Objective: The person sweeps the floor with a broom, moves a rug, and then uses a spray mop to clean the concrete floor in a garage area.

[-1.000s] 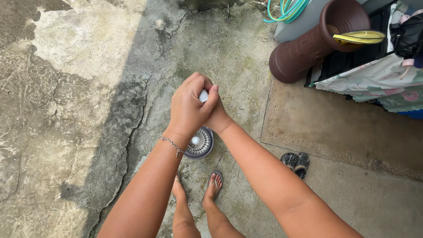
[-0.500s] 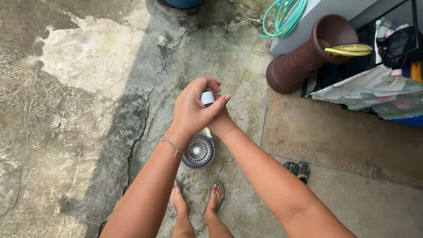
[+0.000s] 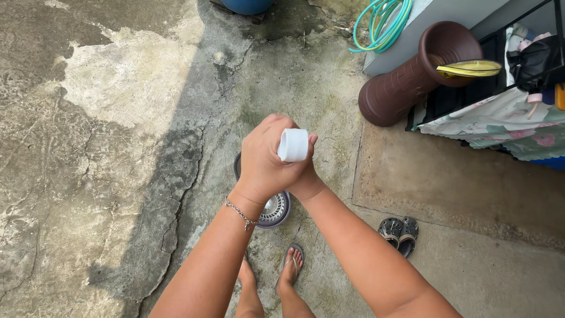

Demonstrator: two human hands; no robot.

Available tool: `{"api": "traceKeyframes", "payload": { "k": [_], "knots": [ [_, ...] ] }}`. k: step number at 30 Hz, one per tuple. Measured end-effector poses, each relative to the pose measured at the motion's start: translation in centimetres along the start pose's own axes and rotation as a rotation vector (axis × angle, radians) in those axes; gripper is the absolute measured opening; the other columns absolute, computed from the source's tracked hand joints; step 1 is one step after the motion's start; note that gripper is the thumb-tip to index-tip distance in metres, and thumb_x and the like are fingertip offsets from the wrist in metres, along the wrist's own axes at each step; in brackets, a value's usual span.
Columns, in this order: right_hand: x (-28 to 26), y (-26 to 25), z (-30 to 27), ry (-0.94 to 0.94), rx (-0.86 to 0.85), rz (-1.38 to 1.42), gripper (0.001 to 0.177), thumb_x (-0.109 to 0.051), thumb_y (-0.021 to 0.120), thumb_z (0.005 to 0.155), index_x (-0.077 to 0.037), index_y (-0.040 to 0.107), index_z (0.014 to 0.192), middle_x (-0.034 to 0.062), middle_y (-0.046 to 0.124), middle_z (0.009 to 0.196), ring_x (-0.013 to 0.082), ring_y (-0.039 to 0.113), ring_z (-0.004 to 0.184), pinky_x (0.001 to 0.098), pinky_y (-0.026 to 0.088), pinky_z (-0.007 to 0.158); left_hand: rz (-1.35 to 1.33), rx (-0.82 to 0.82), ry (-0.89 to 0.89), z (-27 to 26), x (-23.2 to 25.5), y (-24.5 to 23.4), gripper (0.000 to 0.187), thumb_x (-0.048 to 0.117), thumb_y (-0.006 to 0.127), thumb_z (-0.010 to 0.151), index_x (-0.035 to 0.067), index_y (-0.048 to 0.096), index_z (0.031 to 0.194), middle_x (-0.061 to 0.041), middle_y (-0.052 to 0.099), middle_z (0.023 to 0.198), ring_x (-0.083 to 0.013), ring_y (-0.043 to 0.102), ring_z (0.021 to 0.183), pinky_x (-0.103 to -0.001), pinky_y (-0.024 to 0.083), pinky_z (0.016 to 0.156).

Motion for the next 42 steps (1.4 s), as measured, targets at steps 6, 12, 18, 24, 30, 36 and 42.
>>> {"api": "traceKeyframes", "payload": {
  "k": [6,12,18,24,30,36,42],
  "knots": [
    [3.7,-1.9,-1.1,0.017,-0.035,-0.176,0.039,-0.043,0.060,0.107,-0.010,0.054,0.127,0.0045,0.058,0.123,0.0155,0.058,0.120,0.0336,0.048,0.110,0.012,-0.031,-0.034,-1.3,-4.5,2.3,0.029,0.026,0.082,0.084,0.010,0.058,0.080,-0.010,0.062,0.085,-0.0316,0.064,0.081,-0.040,0.052,0.069],
    [7.8,-3.5,-2.3,-0.022,-0.087,-0.464,0.031,-0.022,0.069,0.100,-0.009,0.052,0.122,0.0027,0.057,0.113,0.0135,0.059,0.109,0.0317,0.052,0.097,0.007,-0.034,-0.075,-3.4,-8.9,4.2,0.027,0.024,0.081,0.085,0.010,0.058,0.081,-0.008,0.063,0.087,-0.0308,0.065,0.083,-0.039,0.054,0.070],
    [12.9,-5.4,-3.4,0.134,-0.083,-0.162,0.023,-0.018,0.065,0.102,-0.007,0.057,0.120,0.0023,0.060,0.111,0.0119,0.059,0.106,0.0281,0.052,0.097,0.014,-0.044,-0.155,-7.2,-13.9,7.2,0.023,0.022,0.079,0.083,0.009,0.060,0.082,-0.010,0.065,0.089,-0.0315,0.065,0.088,-0.040,0.054,0.075],
    [14.8,-5.6,-5.6,-0.026,-0.200,-0.866,0.039,-0.014,0.070,0.090,-0.004,0.051,0.124,0.0071,0.059,0.119,0.0162,0.059,0.112,0.0295,0.051,0.096,-0.106,-0.272,-0.224,-9.1,-15.7,9.6,0.017,0.024,0.079,0.085,0.011,0.071,0.093,-0.008,0.072,0.095,-0.0316,0.066,0.102,-0.042,0.053,0.089],
    [4.6,-3.2,-2.4,-0.019,-0.129,-0.769,0.032,-0.018,0.074,0.096,-0.008,0.054,0.119,0.0050,0.064,0.115,0.0132,0.065,0.107,0.0284,0.058,0.090,-0.034,-0.041,-0.016,-2.0,-3.0,1.9,0.032,0.038,0.083,0.084,0.010,0.071,0.095,-0.015,0.071,0.102,-0.0338,0.068,0.096,-0.042,0.056,0.081],
    [-2.7,0.9,-0.7,-0.001,-0.100,-0.325,0.023,-0.017,0.059,0.104,-0.008,0.052,0.124,0.0018,0.061,0.119,0.0119,0.062,0.111,0.0309,0.057,0.095,0.029,0.052,-0.033,2.7,4.9,-2.1,0.032,0.034,0.084,0.085,0.008,0.067,0.094,-0.011,0.069,0.088,-0.0344,0.068,0.082,-0.041,0.054,0.070],
    [1.8,0.5,-3.3,-0.035,-0.077,-0.194,0.013,-0.020,0.054,0.113,-0.009,0.059,0.117,0.0019,0.063,0.115,0.0098,0.065,0.109,0.0298,0.058,0.094,0.033,0.089,-0.060,-0.2,0.6,-0.9,0.023,0.021,0.080,0.081,0.010,0.060,0.084,-0.009,0.062,0.081,-0.0321,0.066,0.077,-0.039,0.052,0.066]
  ]
}}
Point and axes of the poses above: each hand's wrist, its own z-axis towards the middle knuckle, its own y-axis out of the palm, x = y × z, the point moved 10 cm from there along z, towards the middle knuckle
